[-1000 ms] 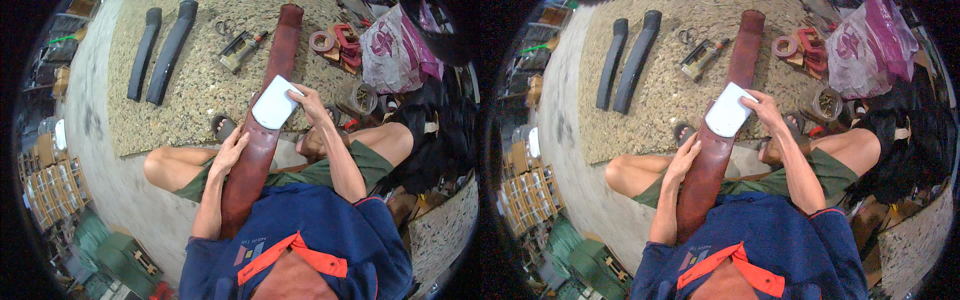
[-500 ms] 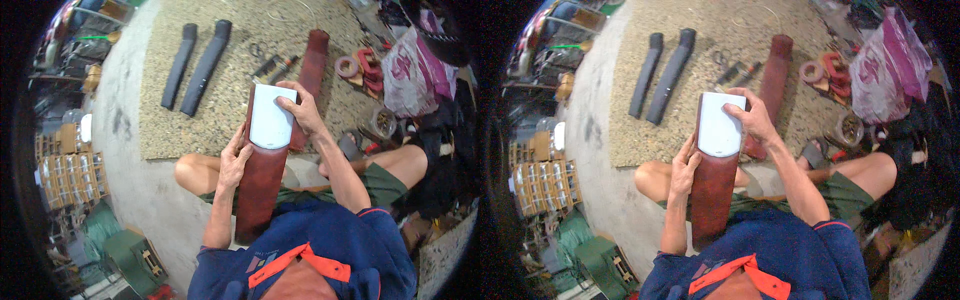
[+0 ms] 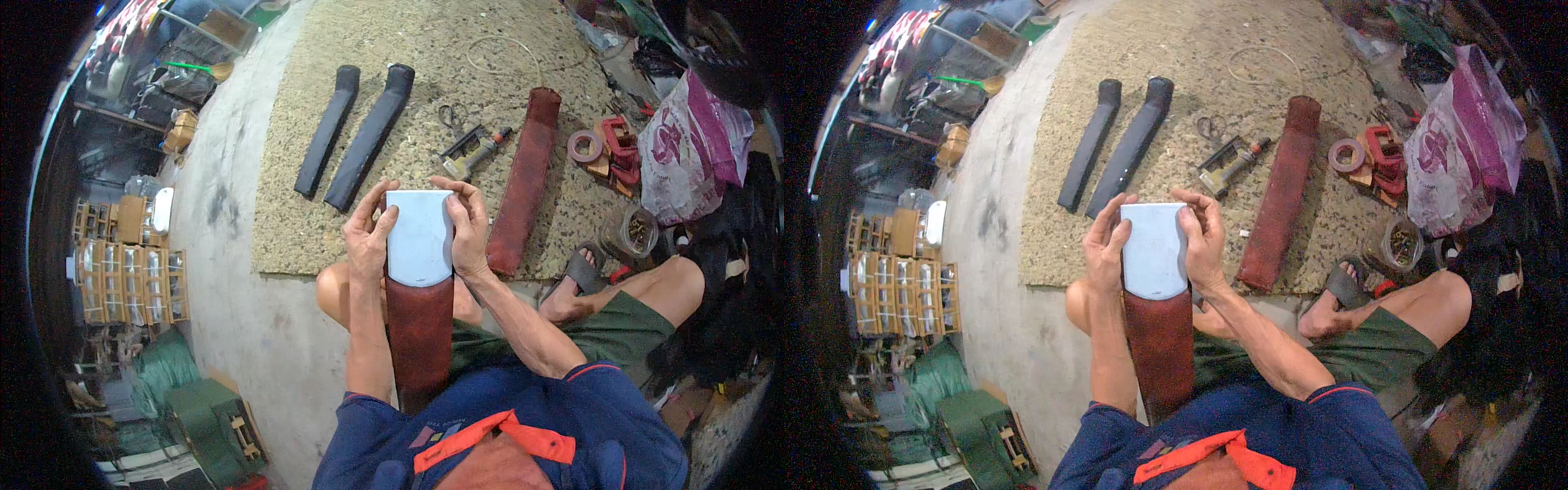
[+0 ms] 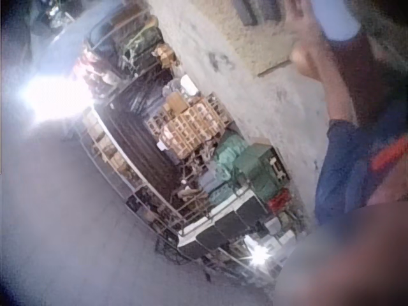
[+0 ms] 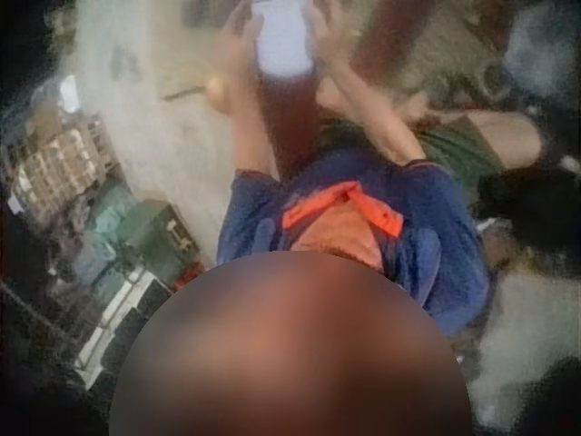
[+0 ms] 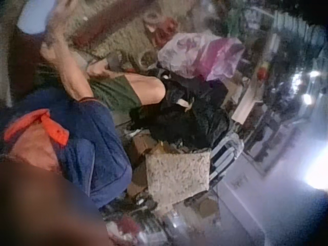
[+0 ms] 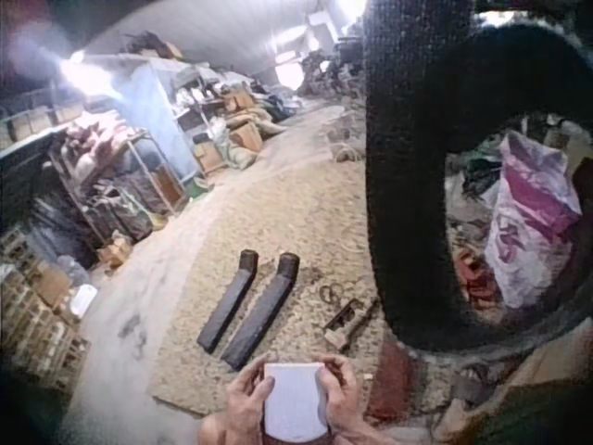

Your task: The person sits on the floor and uses a staple gun to attach a white foam pad to a reddish-brown furniture leg. They then apply red tape along the edges of the leg, cutting and smoothing it with scissors.

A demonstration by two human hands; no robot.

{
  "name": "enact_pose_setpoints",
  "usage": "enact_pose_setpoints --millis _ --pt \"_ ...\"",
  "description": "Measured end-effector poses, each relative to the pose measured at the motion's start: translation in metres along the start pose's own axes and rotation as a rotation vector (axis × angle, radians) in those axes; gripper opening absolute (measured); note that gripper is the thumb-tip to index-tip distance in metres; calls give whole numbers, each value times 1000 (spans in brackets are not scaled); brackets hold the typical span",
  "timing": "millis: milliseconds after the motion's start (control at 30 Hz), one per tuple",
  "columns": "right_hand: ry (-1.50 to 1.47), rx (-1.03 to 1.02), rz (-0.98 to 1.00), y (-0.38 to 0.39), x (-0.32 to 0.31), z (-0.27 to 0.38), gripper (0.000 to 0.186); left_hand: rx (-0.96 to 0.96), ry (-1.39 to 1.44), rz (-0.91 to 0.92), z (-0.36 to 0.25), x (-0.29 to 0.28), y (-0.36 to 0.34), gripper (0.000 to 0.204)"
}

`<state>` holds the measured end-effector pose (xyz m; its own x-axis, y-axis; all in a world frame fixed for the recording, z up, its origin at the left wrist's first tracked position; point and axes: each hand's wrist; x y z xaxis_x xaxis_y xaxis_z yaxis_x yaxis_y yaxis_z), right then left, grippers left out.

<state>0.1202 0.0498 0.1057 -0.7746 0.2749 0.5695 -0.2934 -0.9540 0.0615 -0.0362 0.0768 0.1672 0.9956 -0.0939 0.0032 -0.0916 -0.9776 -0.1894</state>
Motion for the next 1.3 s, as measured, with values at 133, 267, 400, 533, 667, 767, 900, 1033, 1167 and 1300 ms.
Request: enact_pose_setpoints --millis 133,267,400,533,667,767,900,1033,1167,1300 --pt "97 94 -73 16 -19 -5 28 -23 -163 82 4 6 32 64" --pt "63 193 -125 20 -21 -8 29 -109 -302 72 9 16 46 73" --pt "67 76 -130 -19 1 -2 27 67 -195 31 8 7 4 74" --pt "45 27 -77 -54 18 6 26 116 -81 -2 11 -1 -32 72" --pt "-57 197 -155 -54 4 -10 26 93 -48 31 38 6 -36 69" --pt "-85 144 -160 -46 -15 -31 30 22 -62 51 61 7 -25 68" --pt "-112 203 -153 -40 -26 -45 33 52 -141 94 75 2 -20 67" --pt "-79 196 -150 -40 -25 -47 34 51 -132 90 80 -1 -20 64" --pt "-164 207 -180 -42 -25 -49 34 0 -35 75 84 -2 -22 64" --pt "-180 236 -184 -41 -27 -51 33 -12 -74 93 85 -2 -21 67"
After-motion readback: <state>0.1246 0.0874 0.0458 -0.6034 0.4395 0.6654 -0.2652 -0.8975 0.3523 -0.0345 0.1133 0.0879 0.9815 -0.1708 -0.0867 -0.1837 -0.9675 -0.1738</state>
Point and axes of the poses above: each hand's wrist, its own y-axis away from the middle knuckle, its own x-axis out of the palm, z = x × y, and after that the axes turned 7 degrees about x, right-handed
